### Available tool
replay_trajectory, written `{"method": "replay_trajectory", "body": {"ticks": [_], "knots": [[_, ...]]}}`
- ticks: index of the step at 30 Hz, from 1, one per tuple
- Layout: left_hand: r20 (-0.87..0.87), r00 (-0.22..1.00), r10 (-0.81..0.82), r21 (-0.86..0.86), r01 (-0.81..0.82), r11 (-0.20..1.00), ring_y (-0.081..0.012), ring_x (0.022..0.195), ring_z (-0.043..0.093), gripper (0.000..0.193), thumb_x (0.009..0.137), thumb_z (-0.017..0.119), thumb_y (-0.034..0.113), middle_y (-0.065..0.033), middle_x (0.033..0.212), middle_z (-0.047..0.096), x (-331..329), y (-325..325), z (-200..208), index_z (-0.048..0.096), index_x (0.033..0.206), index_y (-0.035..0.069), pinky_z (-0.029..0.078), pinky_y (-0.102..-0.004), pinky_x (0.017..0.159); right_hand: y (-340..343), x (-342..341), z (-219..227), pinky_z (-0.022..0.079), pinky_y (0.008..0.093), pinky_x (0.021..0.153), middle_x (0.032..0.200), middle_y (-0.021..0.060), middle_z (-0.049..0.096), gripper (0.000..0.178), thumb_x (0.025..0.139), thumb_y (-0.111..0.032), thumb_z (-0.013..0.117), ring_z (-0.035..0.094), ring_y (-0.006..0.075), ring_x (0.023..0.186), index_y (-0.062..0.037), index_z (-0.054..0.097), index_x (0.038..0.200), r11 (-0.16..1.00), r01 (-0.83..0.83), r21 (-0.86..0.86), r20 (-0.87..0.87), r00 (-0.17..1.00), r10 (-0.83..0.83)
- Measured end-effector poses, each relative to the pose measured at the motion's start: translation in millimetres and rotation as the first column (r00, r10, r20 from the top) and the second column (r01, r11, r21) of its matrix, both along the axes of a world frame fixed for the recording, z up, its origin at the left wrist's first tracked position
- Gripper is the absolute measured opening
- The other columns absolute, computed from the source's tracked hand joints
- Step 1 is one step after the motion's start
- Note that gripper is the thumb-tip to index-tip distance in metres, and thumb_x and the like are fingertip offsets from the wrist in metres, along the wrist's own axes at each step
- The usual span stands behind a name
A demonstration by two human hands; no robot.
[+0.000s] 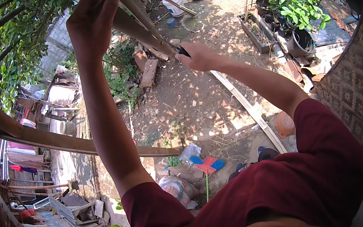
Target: The person retrieves a long bamboo pole and uses a knife to split it lengthwise into thin strips. They repeatedly position the pole, drive the knife along its length, and separate the resulting strips, placing them on the ground.
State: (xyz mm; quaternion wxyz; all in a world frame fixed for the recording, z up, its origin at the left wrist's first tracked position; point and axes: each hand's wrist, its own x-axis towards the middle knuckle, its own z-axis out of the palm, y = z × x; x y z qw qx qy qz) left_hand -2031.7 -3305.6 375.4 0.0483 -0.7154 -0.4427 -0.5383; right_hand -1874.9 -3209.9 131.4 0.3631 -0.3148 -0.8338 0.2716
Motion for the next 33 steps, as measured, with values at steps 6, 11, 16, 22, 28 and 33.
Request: {"method": "replay_trajectory", "body": {"ticks": [6,11,16,22,28,33], "knots": [[-0.072,0.997,-0.005,-0.071,0.000,0.997,-0.0035,0.079,0.062,0.021,0.088,0.078,0.019,-0.0013,0.087,0.073,11,-16,-8,0.074,0.102,0.004,0.046,-0.0189,0.068,-13,24,8,0.048,0.0476,0.066,0.079,0.0220,0.066,0.033,0.097,-0.030,0.058,0.065,0.0388,0.070,0.0001,0.053,0.110,0.987,-0.050,-0.155,0.056,0.997,0.059],[0.080,0.995,0.052,-0.014,-0.051,0.999,-0.0011,0.078,0.059,0.020,0.090,0.076,0.017,0.0014,0.087,0.072,-3,-9,-1,0.074,0.104,0.002,0.042,-0.0169,0.066,-39,36,41,0.049,0.0438,0.064,0.078,0.0188,0.065,0.037,0.098,-0.030,0.058,0.065,0.0316,0.068,-0.0003,0.052,0.120,0.968,-0.213,0.130,-0.288,0.926,0.243],[-0.001,0.998,0.063,0.001,-0.063,0.998,-0.0015,0.078,0.059,0.022,0.089,0.077,0.019,0.0012,0.085,0.071,4,-5,1,0.074,0.103,0.002,0.042,-0.0174,0.067,-4,21,82,0.048,0.0415,0.059,0.071,0.0160,0.063,0.038,0.100,-0.034,0.057,0.063,0.0293,0.061,-0.0002,0.053,0.118,0.969,-0.178,0.172,-0.121,0.972,0.200],[0.015,0.996,0.087,0.010,-0.087,0.996,-0.0040,0.082,0.062,0.024,0.089,0.077,0.021,-0.0005,0.086,0.072,-34,-22,8,0.074,0.102,0.001,0.046,-0.0196,0.074,1,-43,83,0.053,0.0455,0.070,0.079,0.0202,0.067,0.039,0.099,-0.038,0.055,0.068,0.0352,0.076,-0.0009,0.058,0.110,0.966,-0.168,0.195,-0.240,0.947,0.214],[-0.135,0.977,0.167,0.096,-0.154,0.983,-0.0136,0.095,0.062,0.039,0.091,0.074,0.031,-0.0068,0.102,0.069,-67,4,26,0.064,0.114,0.002,0.046,-0.0277,0.089,121,-126,-66,0.052,0.0499,0.088,0.108,0.0223,0.068,0.046,0.095,-0.045,0.056,0.066,0.0408,0.102,-0.0062,0.060,0.118,0.989,0.148,0.019,0.131,0.980,-0.149],[0.218,0.920,-0.325,0.087,0.313,0.946,-0.0127,0.093,0.062,0.032,0.096,0.069,0.018,-0.0092,0.106,0.068,-99,4,-25,0.052,0.118,0.001,0.047,-0.0292,0.088,117,-137,-62,0.051,0.0511,0.089,0.109,0.0212,0.069,0.044,0.094,-0.045,0.055,0.064,0.0427,0.103,-0.0060,0.061,0.115,0.994,0.017,-0.104,0.242,0.970,0.009]]}}
